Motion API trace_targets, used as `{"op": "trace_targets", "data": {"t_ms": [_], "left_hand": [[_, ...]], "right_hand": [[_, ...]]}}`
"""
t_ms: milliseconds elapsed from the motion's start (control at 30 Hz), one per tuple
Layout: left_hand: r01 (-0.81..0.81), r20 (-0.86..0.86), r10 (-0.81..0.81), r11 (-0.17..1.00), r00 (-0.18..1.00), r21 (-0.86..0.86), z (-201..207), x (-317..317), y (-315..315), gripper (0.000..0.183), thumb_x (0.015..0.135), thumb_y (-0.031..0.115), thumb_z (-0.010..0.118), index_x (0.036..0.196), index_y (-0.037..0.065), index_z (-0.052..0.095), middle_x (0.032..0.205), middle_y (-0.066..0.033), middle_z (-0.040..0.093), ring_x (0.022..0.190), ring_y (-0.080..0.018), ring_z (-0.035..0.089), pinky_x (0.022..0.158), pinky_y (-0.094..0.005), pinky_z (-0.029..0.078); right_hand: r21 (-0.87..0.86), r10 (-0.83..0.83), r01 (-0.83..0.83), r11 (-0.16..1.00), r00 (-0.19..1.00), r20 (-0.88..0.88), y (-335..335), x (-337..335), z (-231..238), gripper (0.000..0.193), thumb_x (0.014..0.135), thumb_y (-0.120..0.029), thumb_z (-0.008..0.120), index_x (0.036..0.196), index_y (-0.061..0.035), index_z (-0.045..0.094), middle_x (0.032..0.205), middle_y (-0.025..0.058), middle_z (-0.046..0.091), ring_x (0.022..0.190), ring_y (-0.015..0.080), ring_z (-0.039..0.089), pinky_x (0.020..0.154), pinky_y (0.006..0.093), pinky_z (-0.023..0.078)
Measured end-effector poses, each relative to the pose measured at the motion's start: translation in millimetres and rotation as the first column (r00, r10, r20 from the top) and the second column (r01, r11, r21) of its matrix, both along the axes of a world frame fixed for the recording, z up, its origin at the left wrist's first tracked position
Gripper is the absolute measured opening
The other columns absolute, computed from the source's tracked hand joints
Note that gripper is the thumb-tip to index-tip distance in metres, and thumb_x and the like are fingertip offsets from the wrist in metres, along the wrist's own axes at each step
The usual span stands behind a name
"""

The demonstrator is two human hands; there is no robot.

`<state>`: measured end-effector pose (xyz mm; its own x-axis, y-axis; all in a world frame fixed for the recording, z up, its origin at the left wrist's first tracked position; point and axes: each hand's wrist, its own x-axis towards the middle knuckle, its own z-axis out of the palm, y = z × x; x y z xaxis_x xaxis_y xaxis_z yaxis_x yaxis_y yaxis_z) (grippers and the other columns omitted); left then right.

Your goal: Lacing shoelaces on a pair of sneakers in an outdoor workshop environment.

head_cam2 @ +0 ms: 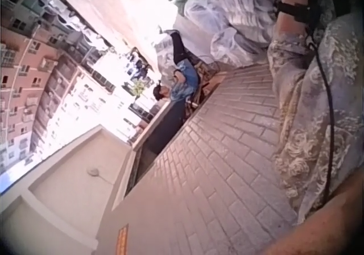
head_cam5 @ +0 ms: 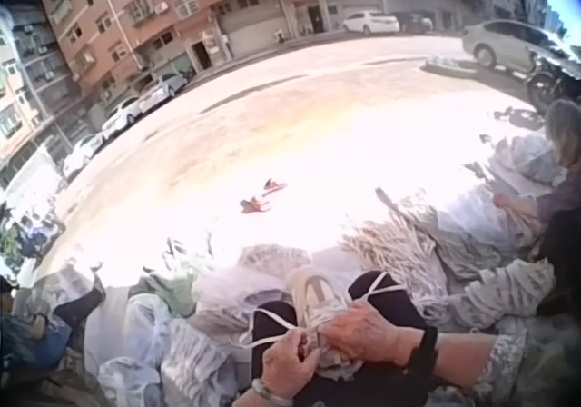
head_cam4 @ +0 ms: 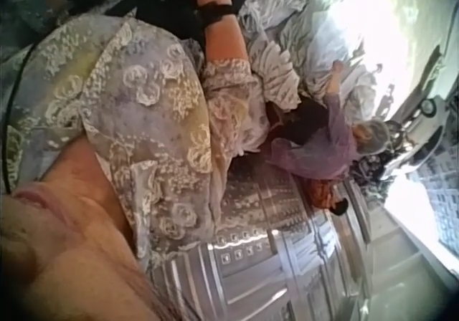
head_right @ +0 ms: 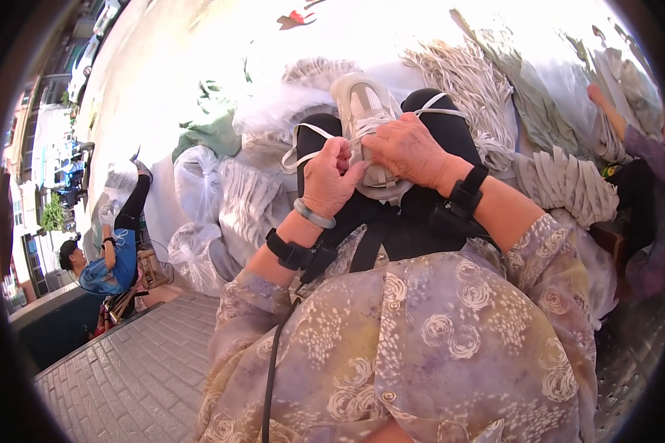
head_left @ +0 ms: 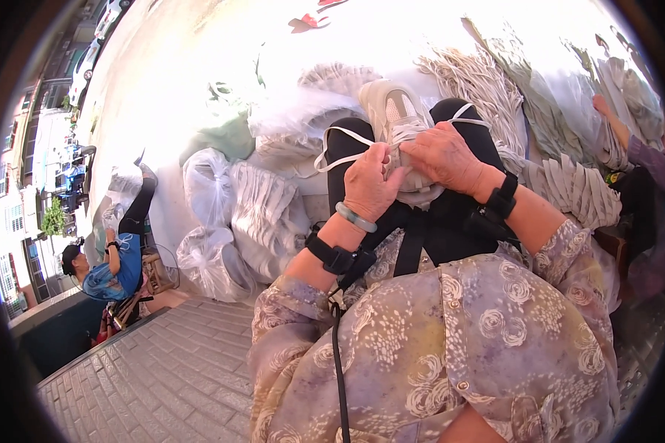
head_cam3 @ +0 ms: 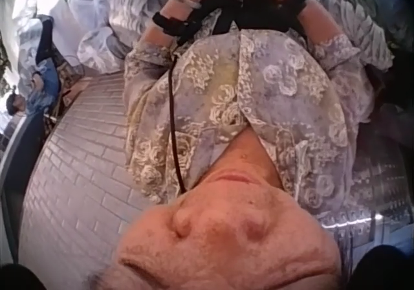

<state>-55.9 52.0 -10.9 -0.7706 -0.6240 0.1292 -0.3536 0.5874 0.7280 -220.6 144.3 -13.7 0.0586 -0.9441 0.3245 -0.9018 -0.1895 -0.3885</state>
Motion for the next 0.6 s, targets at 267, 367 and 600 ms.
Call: {"op": "trace_targets", "data": {"t_ms": [267,367,600], "left_hand": [[0.054,0.253,-0.009,0.983,0.967,-0.174,4,1,7,0.029,0.074,0.017,0.059,0.098,0.002,0.055,0.071,-0.0147,0.058,0.068,-0.0288,0.059,0.062,-0.0344,0.047],[0.029,0.319,0.019,0.989,0.948,-0.145,5,-5,7,0.025,0.074,0.015,0.054,0.095,0.001,0.056,0.07,-0.0168,0.059,0.068,-0.0327,0.059,0.062,-0.0365,0.047],[-0.031,-0.09,0.027,0.999,0.996,-0.043,-16,2,-1,0.021,0.074,0.01,0.051,0.092,0.002,0.06,0.077,-0.0168,0.062,0.071,-0.0321,0.061,0.064,-0.0361,0.047]], "right_hand": [[0.035,-0.004,0.002,0.999,0.998,0.068,2,6,6,0.016,0.074,-0.018,0.061,0.088,-0.013,0.059,0.073,0.0034,0.056,0.072,0.0209,0.056,0.072,0.0369,0.035],[0.065,-0.01,0.008,0.998,0.999,0.032,0,10,9,0.009,0.074,-0.018,0.06,0.081,-0.0135,0.06,0.071,0.0028,0.056,0.071,0.0209,0.055,0.073,0.0375,0.035],[0.01,-0.076,0.077,0.997,0.993,-0.09,-15,24,4,0.008,0.073,-0.017,0.057,0.069,-0.0104,0.057,0.067,0.0022,0.055,0.067,0.0187,0.054,0.073,0.0362,0.035]]}}
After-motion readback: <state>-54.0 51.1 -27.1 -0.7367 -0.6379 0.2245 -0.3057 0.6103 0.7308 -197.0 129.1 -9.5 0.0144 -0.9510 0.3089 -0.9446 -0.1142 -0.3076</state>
